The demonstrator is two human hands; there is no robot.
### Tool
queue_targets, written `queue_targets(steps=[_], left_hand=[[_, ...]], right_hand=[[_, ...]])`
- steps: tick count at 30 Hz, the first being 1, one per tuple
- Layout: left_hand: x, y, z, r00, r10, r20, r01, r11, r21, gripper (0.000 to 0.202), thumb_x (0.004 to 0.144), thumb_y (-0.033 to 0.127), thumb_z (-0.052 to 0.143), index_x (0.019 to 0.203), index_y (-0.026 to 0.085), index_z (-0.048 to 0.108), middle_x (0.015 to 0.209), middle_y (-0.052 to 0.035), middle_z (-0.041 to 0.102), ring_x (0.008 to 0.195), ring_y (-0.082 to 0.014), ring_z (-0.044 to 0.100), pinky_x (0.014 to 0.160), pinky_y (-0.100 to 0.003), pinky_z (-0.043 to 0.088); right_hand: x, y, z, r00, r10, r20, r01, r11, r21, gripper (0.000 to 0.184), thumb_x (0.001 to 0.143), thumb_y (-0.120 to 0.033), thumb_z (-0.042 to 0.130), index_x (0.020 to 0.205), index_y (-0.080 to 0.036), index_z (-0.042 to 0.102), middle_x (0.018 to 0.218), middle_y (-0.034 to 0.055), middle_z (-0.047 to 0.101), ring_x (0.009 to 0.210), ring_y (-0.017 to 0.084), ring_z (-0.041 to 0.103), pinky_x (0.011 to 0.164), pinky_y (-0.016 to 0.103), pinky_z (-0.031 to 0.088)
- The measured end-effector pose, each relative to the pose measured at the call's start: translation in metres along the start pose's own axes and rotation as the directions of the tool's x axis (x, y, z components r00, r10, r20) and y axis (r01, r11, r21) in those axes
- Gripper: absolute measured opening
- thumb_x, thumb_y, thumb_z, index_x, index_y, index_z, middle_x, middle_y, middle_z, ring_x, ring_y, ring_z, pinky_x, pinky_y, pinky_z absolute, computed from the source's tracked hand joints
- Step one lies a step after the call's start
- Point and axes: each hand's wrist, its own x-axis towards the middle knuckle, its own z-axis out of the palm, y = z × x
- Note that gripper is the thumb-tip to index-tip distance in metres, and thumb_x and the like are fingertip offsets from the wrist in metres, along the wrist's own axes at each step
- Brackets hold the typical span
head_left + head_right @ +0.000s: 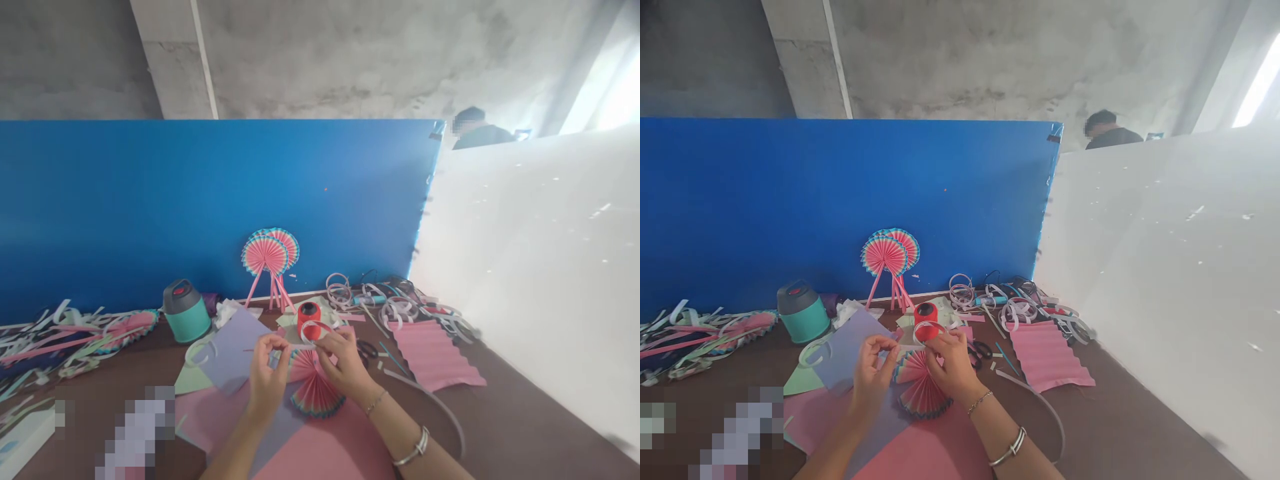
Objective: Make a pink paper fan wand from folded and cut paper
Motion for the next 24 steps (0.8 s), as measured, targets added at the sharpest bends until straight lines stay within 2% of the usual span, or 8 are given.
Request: queue_targets(steps=[13, 24], left_hand=[[0.0012, -0.001, 0.0001, 1.0, -0.026, -0.013, 0.026, 0.999, -0.03, 0.016, 0.081, 0.032, 0.061, 0.086, 0.02, 0.051, 0.077, -0.0011, 0.058, 0.075, -0.0162, 0.059, 0.075, -0.03, 0.049], [-0.0004, -0.0048, -0.0008, 1.0, -0.006, -0.015, 0.006, 1.0, -0.022, 0.015, 0.081, 0.031, 0.061, 0.086, 0.02, 0.052, 0.079, -0.0014, 0.058, 0.078, -0.017, 0.059, 0.075, -0.03, 0.048]], right_hand=[[-0.0006, 0.001, -0.0022, 1.0, -0.001, 0.029, -0.002, 0.995, 0.095, 0.028, 0.087, -0.011, 0.039, 0.094, -0.022, 0.065, 0.08, 0.0022, 0.067, 0.075, 0.016, 0.059, 0.079, 0.033, 0.031], [-0.0025, 0.0069, 0.0034, 0.998, 0.06, -0.011, -0.058, 0.99, 0.13, 0.021, 0.086, -0.015, 0.045, 0.08, -0.021, 0.064, 0.07, 0.0008, 0.067, 0.068, 0.016, 0.059, 0.078, 0.034, 0.031]])
